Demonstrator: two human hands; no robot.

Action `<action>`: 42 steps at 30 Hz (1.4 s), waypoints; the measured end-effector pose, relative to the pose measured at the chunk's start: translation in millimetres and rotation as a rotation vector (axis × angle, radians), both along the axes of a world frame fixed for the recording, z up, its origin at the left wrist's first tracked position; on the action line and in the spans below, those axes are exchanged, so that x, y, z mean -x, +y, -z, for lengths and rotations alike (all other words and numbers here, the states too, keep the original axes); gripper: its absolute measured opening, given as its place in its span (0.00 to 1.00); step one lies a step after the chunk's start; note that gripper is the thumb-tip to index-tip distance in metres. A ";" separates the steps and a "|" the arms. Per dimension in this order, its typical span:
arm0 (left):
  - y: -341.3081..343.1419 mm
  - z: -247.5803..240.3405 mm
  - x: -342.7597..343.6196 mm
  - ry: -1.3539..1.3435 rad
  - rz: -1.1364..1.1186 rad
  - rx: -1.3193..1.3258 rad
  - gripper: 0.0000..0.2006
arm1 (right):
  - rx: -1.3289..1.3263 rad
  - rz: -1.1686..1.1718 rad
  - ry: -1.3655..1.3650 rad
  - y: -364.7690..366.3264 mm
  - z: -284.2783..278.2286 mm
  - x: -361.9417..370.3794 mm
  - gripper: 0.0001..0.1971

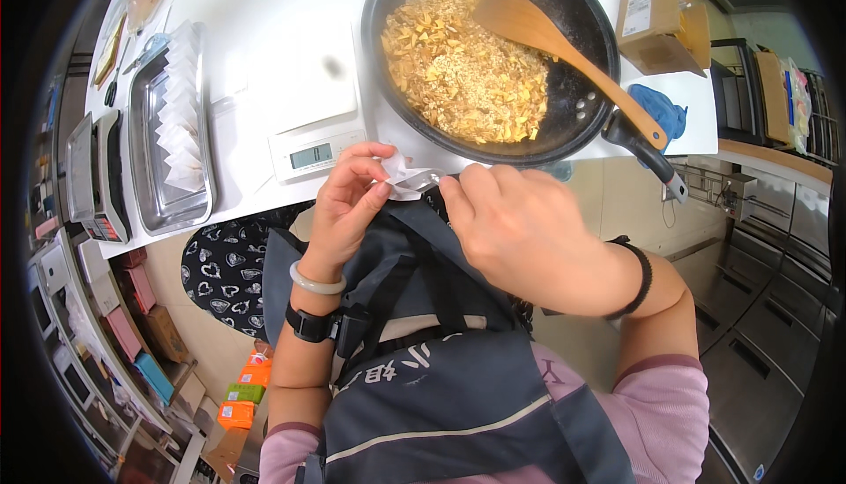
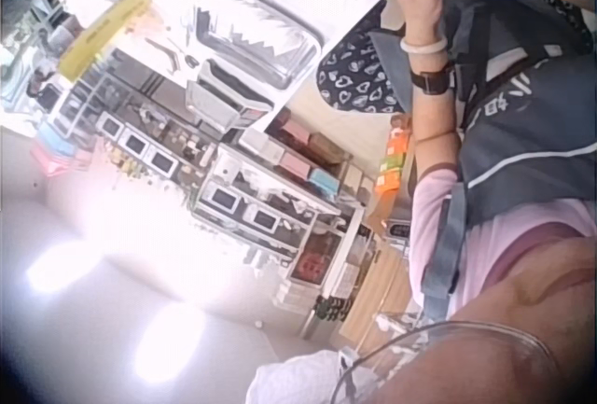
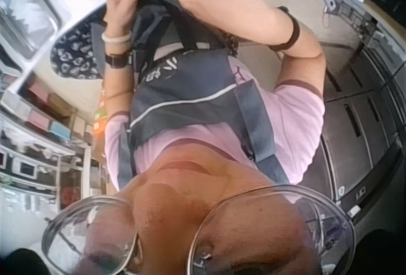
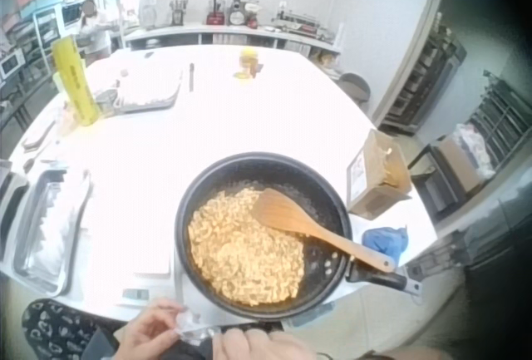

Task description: The person prepares small white pouches by hand and fills them with a cooked mixture using a metal spoon from a large pan. The person places the filled pouches into a metal tray on the counter after weighing them on a digital scale.

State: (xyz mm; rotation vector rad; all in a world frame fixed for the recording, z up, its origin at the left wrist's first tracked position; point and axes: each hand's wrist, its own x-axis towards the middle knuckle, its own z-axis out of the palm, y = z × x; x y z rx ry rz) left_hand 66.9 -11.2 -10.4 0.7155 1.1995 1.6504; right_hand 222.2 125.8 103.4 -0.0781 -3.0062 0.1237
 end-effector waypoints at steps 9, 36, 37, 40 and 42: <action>-2.8 2.7 3.8 0.015 0.049 0.038 0.02 | 0.566 0.142 -0.045 24.2 8.0 -1.9 0.05; 10.3 -18.8 7.8 -0.341 0.174 0.137 0.22 | 1.862 0.505 -0.085 67.7 10.5 -41.3 0.09; 9.7 -18.9 7.6 -0.359 0.153 0.115 0.22 | 1.855 0.501 -0.080 69.5 9.9 -42.7 0.09; 12.1 -23.8 10.9 -0.330 0.146 0.025 0.23 | 1.908 0.556 -0.057 72.7 9.5 -45.5 0.09; 12.8 -28.2 11.6 -0.264 0.155 -0.047 0.24 | 1.781 0.510 0.059 65.7 14.0 -44.9 0.09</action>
